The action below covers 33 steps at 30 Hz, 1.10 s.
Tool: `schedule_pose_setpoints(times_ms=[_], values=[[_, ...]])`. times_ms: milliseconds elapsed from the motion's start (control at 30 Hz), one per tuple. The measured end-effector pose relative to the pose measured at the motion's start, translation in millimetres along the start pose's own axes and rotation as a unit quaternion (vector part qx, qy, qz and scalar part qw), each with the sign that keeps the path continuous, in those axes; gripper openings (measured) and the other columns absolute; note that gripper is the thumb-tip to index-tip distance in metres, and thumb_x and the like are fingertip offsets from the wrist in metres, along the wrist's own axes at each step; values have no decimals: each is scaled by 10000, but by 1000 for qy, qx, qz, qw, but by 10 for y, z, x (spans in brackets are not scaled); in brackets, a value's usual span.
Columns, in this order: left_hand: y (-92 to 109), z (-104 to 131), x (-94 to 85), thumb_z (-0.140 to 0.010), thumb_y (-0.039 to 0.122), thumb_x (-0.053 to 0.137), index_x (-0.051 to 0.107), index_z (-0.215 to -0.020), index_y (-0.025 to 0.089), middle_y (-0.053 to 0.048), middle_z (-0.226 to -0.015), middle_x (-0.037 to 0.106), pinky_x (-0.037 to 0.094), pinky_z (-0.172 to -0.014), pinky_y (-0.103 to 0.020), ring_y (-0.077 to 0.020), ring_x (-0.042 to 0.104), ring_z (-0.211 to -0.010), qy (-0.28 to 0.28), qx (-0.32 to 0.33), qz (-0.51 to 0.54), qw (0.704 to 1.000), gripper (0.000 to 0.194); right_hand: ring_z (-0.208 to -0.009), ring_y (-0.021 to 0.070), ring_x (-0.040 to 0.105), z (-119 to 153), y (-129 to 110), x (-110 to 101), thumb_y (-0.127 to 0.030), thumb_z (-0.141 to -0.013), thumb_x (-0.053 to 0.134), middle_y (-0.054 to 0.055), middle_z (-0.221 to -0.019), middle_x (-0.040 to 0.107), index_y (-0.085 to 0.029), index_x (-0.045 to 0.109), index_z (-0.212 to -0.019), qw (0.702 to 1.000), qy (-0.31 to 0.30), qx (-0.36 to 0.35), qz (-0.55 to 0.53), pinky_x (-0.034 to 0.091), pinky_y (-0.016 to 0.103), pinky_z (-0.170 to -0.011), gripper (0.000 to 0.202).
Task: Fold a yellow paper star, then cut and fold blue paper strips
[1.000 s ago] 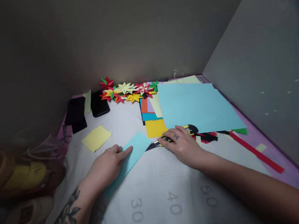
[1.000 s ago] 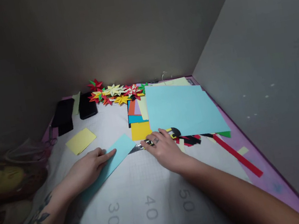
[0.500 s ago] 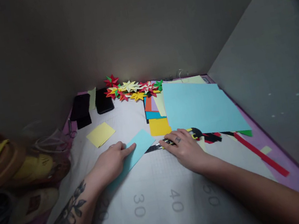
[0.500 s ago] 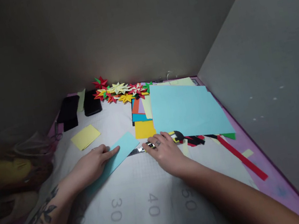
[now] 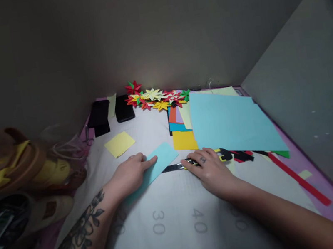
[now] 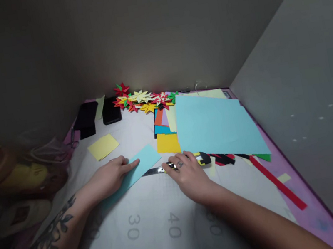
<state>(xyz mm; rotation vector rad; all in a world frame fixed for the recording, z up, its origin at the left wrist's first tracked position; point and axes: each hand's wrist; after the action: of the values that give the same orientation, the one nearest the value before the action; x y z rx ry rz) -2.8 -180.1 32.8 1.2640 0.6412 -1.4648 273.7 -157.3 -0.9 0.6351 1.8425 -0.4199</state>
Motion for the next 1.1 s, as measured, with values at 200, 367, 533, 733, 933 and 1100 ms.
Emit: schedule_pose_setpoints(times_ms=[200, 367, 533, 733, 933, 1100], values=[[-2, 2, 2, -868, 161, 292, 442, -1330, 371, -67, -1094, 557, 397, -734, -294, -221, 540, -898, 5, -8, 15, 1000, 529, -978, 256, 469, -65, -68, 4, -21, -788, 465, 122, -1043, 613, -190, 626, -1118, 1000, -15, 0, -10, 333, 449, -874, 405], [-5, 7, 11, -874, 177, 291, 437, -1333, 368, -71, -1083, 559, 398, -735, -297, -224, 540, -904, 8, -2, 14, 1000, 518, -964, 253, 464, -54, -113, -9, -26, -802, 456, 125, -1033, 613, -180, 623, -1122, 1000, -18, -13, -13, 334, 455, -874, 393], [-9, 4, 31, -882, 186, 289, 448, -1324, 367, -66, -1060, 562, 391, -741, -292, -216, 531, -899, 16, 1, 18, 1000, 503, -957, 254, 463, -75, -157, -11, -25, -802, 454, 126, -1030, 615, -176, 629, -1109, 1000, -13, -19, -17, 335, 458, -873, 385], [-2, 9, 30, -900, 216, 271, 437, -1334, 358, -66, -1045, 563, 380, -733, -291, -215, 524, -901, 12, 2, 15, 1000, 486, -943, 245, 468, -100, -238, -4, -61, -834, 445, 121, -1037, 616, -188, 621, -1120, 999, -21, -36, -22, 319, 471, -893, 359], [-28, -2, 54, -898, 220, 280, 419, -1343, 371, -65, -1052, 553, 375, -725, -292, -219, 520, -905, 7, 8, 4, 1000, 490, -940, 250, 467, -124, -289, 5, -59, -823, 460, 122, -1035, 617, -187, 622, -1118, 999, -18, -42, -21, 318, 475, -890, 360], [-25, 1, 48, -903, 242, 295, 408, -1348, 372, -61, -1066, 547, 378, -762, -292, -210, 511, -916, 1, 1, 7, 1000, 476, -949, 250, 464, -176, -402, 31, -77, -835, 463, 128, -1036, 609, -175, 611, -1132, 997, -15, -64, -29, 318, 464, -882, 346]])
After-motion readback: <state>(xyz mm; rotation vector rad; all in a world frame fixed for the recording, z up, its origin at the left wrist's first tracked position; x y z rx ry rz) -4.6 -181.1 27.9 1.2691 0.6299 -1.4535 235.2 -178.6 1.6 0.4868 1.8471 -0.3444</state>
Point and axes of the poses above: each hand's wrist, its own z-axis away from the middle knuckle, its own x-axis out of the palm, y = z × x
